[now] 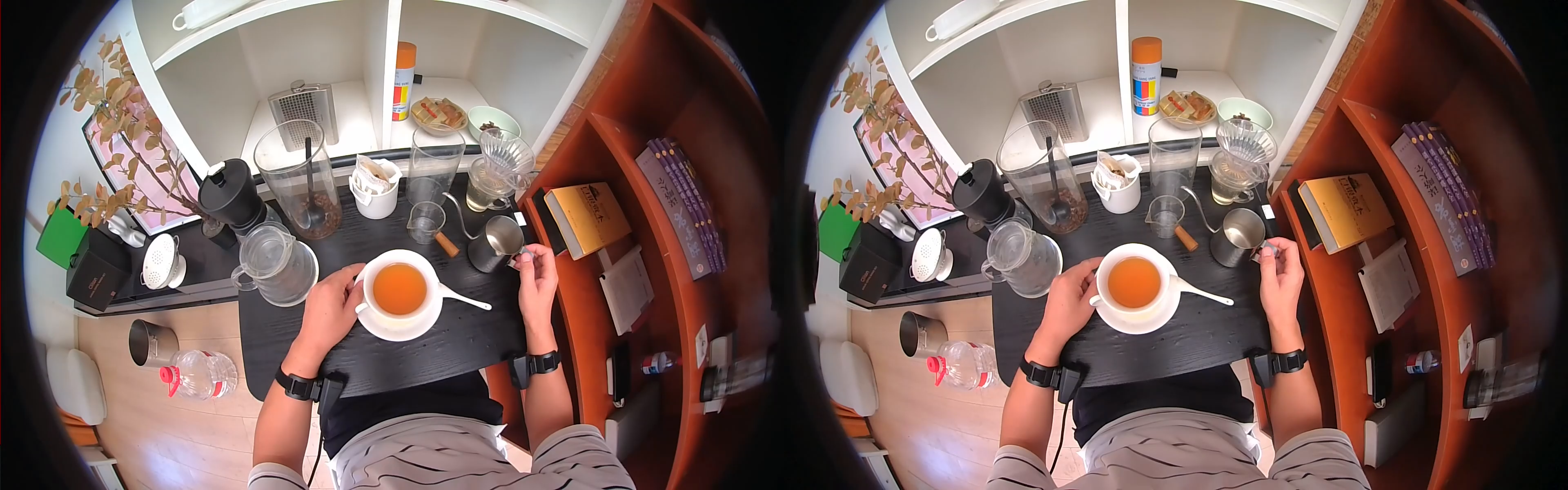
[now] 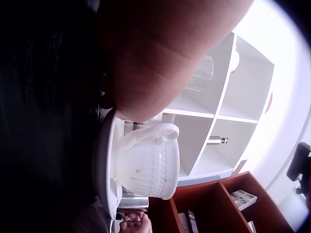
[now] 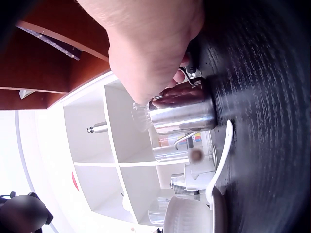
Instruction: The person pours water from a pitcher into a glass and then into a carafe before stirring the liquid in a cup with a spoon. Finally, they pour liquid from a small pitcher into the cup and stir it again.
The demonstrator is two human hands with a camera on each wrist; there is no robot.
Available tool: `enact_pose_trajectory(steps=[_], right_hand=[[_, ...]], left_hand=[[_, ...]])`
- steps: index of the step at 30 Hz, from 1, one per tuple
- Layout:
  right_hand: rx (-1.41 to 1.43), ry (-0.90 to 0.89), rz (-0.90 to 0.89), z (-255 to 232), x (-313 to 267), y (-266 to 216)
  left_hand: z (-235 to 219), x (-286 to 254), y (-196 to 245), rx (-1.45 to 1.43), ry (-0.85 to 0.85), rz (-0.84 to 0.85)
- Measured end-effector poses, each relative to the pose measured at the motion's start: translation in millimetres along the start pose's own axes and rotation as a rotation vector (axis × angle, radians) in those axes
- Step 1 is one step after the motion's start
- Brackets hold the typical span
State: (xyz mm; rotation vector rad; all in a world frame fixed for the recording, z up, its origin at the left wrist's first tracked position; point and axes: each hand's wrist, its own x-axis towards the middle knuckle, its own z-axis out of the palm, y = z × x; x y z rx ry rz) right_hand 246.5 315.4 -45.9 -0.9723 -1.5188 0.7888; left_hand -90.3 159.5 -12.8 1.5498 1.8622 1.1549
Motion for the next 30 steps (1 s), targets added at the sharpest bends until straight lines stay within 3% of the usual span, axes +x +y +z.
enact_pose_trajectory(steps=[5, 11, 14, 16, 20, 30], right_hand=[[-0.087, -0.007, 0.057, -7, 0, 6], [-0.313, 0.036, -0.151, -6, 3, -1], [-0.228, 0.075, -0.136, -3, 2, 4], [-0.067, 0.014, 0.028, -2, 0, 4], [0.009, -0.011, 0.013, 2, 0, -6], [0.209, -0.129, 0.191, -4, 2, -6]], left_hand=[[0, 0, -1, 0.004, 0.0, 0.004], [1, 0, -3, -0.007, 0.0, 0.001], [1, 0, -2, -0.005, -0.003, -0.004], [1, 0, -2, -0.005, -0.003, -0.007], [1, 0, -3, -0.008, 0.0, -0.012], [1, -1, -2, -0.01, 0.004, -0.001]])
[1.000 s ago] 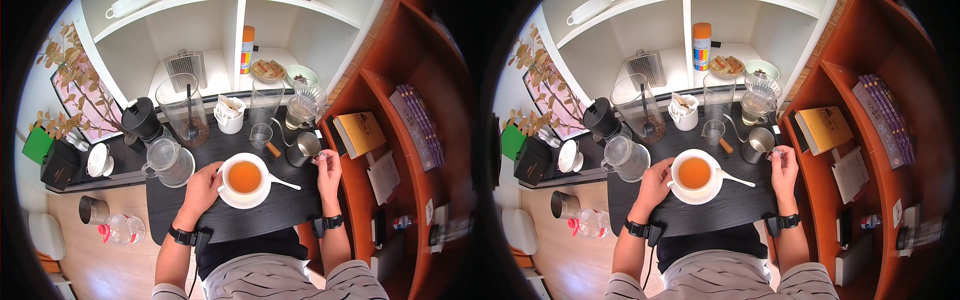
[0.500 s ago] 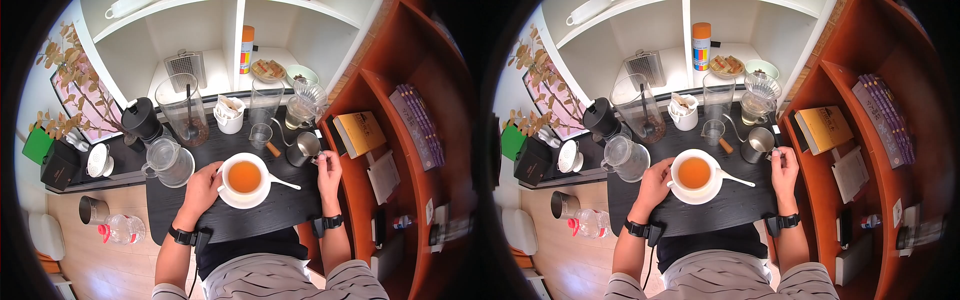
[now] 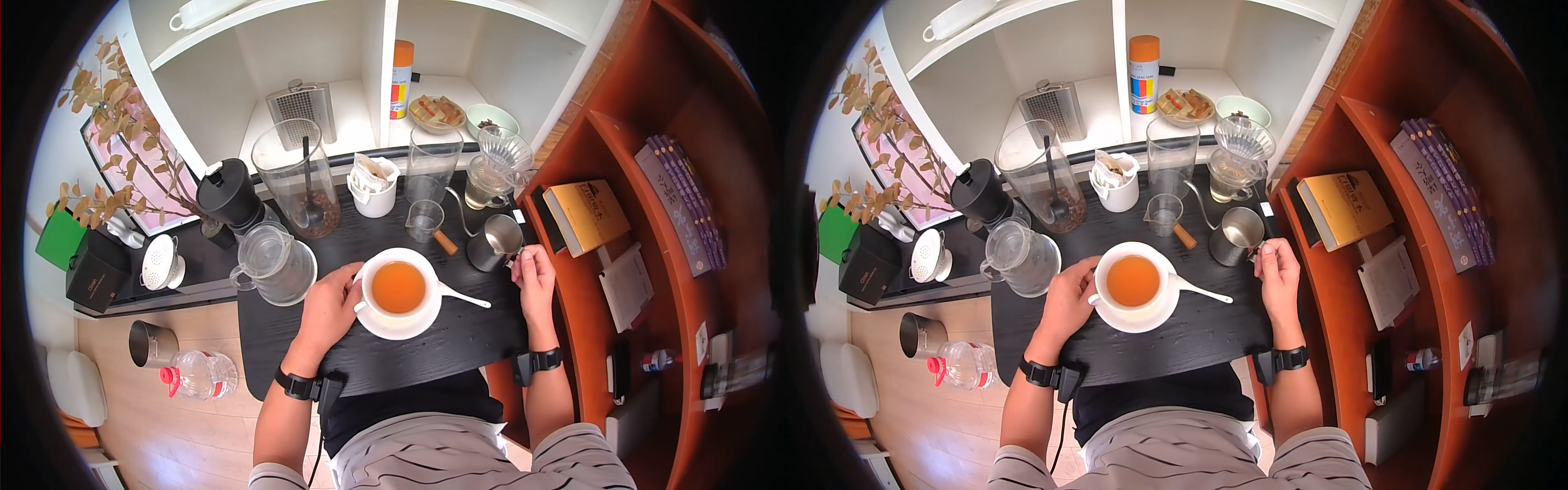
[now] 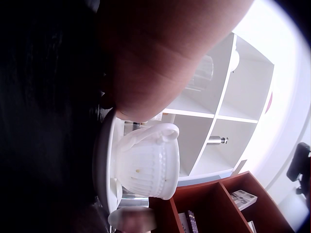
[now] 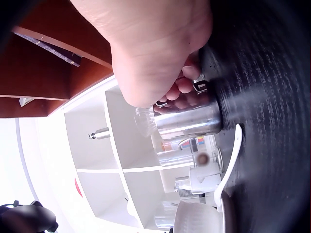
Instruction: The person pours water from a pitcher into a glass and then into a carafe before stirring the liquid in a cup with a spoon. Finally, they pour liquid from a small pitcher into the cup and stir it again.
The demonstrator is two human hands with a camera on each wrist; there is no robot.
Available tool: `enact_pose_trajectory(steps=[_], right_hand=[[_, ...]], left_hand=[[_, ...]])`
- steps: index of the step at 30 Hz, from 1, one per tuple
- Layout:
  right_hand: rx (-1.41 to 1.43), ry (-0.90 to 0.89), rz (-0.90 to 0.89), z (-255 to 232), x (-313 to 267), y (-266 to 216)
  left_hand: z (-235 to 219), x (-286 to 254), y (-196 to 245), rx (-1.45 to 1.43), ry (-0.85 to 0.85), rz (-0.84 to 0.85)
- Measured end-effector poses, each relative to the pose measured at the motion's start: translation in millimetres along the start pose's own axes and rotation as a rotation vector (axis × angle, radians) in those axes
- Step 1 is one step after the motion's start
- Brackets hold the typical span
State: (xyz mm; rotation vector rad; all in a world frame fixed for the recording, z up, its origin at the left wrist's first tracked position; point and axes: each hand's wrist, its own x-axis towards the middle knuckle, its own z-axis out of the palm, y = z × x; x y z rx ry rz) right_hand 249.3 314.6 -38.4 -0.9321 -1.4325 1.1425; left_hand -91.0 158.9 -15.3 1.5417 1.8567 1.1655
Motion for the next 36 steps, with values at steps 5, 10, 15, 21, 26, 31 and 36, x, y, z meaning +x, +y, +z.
enact_pose_trajectory(steps=[5, 10, 15, 21, 26, 31, 36], right_hand=[[0.001, -0.027, -0.017, -2.7, -0.9, 1.4], [-0.075, 0.005, -0.098, 1.1, -3.5, -1.3], [-0.098, 0.007, -0.102, 0.8, -2.6, 0.0], [-0.065, 0.021, -0.077, -0.9, -1.1, 3.7], [-0.051, 0.028, -0.073, -0.1, -0.8, 3.8], [-0.078, 0.036, -0.074, 0.0, -0.8, 3.8], [-0.089, 0.039, -0.075, 0.2, -1.0, 4.4]], left_hand=[[1.9, 0.6, -4.2, -0.003, 0.001, -0.001], [2.2, 0.6, -3.5, -0.013, 0.001, -0.007], [1.3, 0.7, -1.7, -0.011, -0.002, -0.008], [1.9, 0.6, -3.0, -0.018, -0.002, -0.01], [0.3, 0.8, 0.9, 0.011, -0.001, -0.005], [0.8, 0.8, 0.3, 0.016, 0.005, -0.002], [1.2, 0.4, 0.1, 0.012, 0.013, 0.006]])
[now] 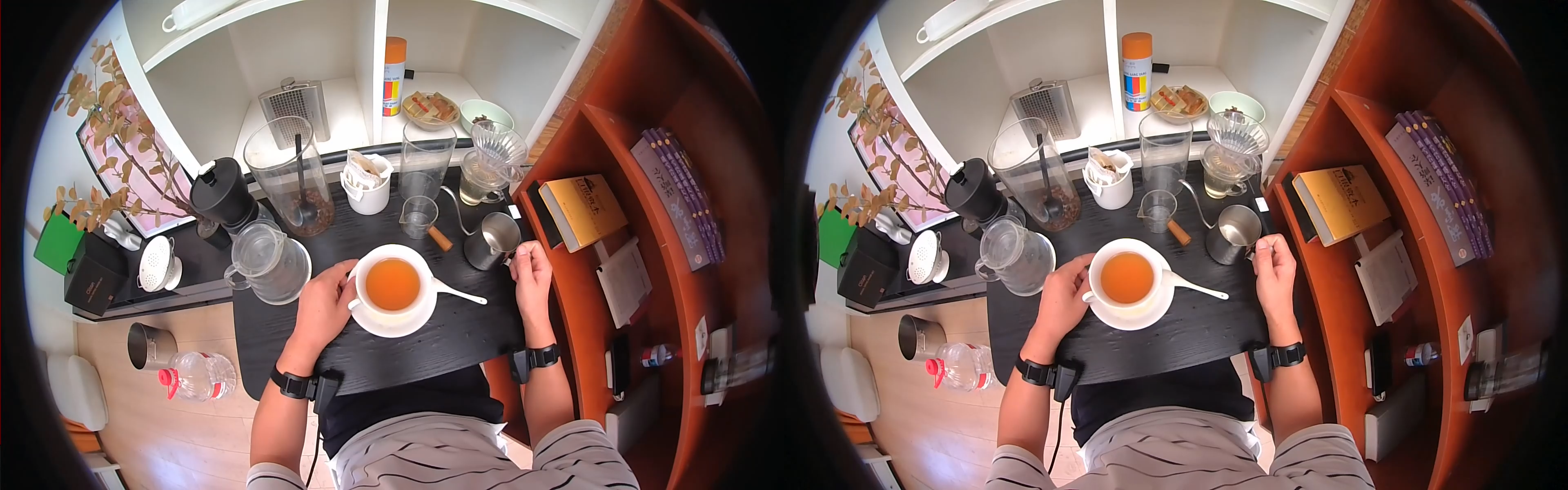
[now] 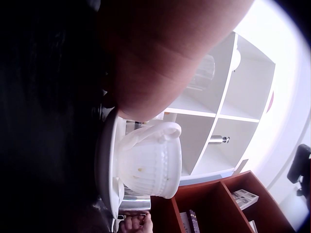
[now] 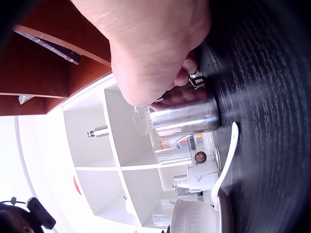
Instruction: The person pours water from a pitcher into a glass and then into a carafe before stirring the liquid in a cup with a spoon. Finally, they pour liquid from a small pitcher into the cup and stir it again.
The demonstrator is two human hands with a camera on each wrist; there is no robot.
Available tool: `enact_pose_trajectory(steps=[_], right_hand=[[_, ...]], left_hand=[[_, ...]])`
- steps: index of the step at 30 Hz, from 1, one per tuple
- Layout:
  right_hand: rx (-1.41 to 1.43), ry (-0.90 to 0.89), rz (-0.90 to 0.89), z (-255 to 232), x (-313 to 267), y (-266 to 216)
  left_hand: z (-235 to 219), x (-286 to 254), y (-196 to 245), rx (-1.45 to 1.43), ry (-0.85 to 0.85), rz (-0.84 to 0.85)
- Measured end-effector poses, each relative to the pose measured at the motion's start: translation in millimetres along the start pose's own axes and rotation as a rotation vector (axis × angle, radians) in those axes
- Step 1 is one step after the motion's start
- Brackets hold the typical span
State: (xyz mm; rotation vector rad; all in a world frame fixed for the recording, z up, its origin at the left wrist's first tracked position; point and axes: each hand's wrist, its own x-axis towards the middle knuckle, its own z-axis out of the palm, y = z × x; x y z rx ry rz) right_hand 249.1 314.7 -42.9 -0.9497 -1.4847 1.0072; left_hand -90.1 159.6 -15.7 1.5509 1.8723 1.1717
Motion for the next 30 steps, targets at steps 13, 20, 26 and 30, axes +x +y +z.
enact_pose_trajectory(steps=[13, 20, 26, 30], right_hand=[[-0.011, -0.002, 0.003, 0.5, -1.6, -1.8], [-0.011, -0.011, 0.002, 1.1, -2.2, -3.1], [-0.037, -0.016, -0.032, 1.2, -1.3, -1.7], [0.011, -0.025, -0.016, -0.1, -2.0, -0.8]], left_hand=[[-1.5, 0.1, 2.2, 0.0, -0.015, -0.016], [-1.3, -0.2, 1.9, 0.006, -0.005, -0.004], [-0.6, 0.4, 2.3, -0.011, -0.001, -0.01], [-0.4, 0.1, 3.2, -0.008, -0.002, -0.001]])
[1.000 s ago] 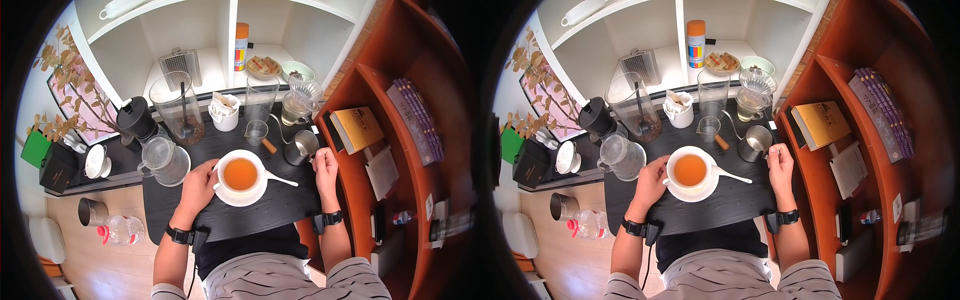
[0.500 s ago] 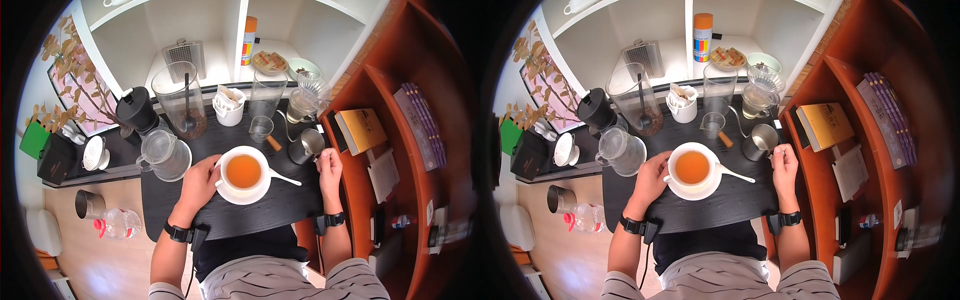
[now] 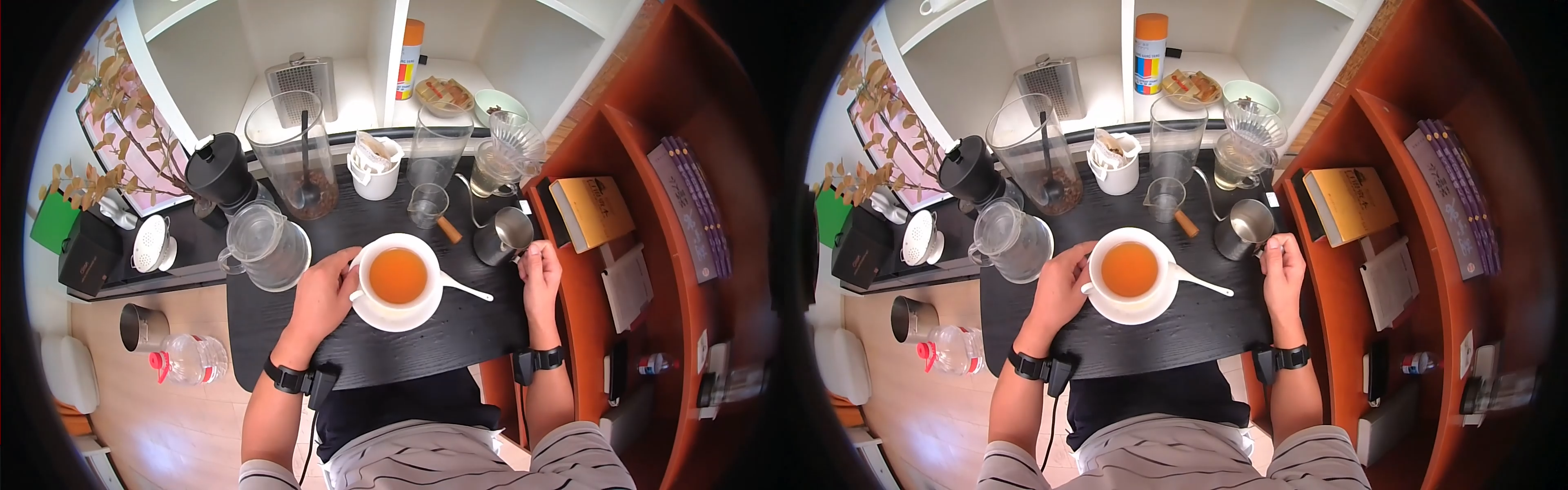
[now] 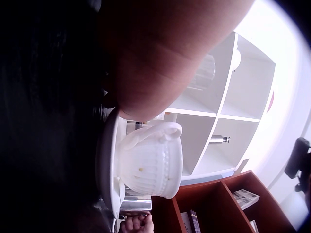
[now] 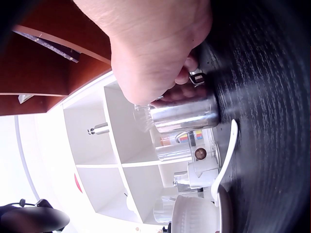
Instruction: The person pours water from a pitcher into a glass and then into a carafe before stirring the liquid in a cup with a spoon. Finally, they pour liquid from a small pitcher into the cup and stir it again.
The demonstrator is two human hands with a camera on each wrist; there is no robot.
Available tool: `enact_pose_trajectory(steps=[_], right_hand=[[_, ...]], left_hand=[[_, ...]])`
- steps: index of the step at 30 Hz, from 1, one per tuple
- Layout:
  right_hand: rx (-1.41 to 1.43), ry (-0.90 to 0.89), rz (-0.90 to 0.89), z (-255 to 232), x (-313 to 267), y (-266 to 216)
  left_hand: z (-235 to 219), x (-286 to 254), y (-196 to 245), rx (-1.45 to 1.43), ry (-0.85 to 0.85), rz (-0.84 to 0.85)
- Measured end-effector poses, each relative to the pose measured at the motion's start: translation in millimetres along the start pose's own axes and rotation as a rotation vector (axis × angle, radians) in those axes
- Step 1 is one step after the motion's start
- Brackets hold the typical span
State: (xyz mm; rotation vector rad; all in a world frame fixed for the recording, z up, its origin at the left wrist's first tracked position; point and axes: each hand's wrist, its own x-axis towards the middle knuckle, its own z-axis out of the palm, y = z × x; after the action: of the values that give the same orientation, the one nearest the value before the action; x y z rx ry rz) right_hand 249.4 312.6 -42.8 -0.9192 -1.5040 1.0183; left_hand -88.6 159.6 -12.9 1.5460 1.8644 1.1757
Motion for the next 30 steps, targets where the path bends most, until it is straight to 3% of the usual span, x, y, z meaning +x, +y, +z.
enact_pose_trajectory(steps=[12, 30], right_hand=[[0.016, -0.01, -0.007, 0.0, 0.4, 0.0], [0.002, 0.002, 0.019, -0.7, 0.8, 0.4]], left_hand=[[0.2, -0.4, -5.0, 0.021, -0.004, 0.047], [-3.1, -1.0, -1.0, 0.0, -0.014, -0.022]])
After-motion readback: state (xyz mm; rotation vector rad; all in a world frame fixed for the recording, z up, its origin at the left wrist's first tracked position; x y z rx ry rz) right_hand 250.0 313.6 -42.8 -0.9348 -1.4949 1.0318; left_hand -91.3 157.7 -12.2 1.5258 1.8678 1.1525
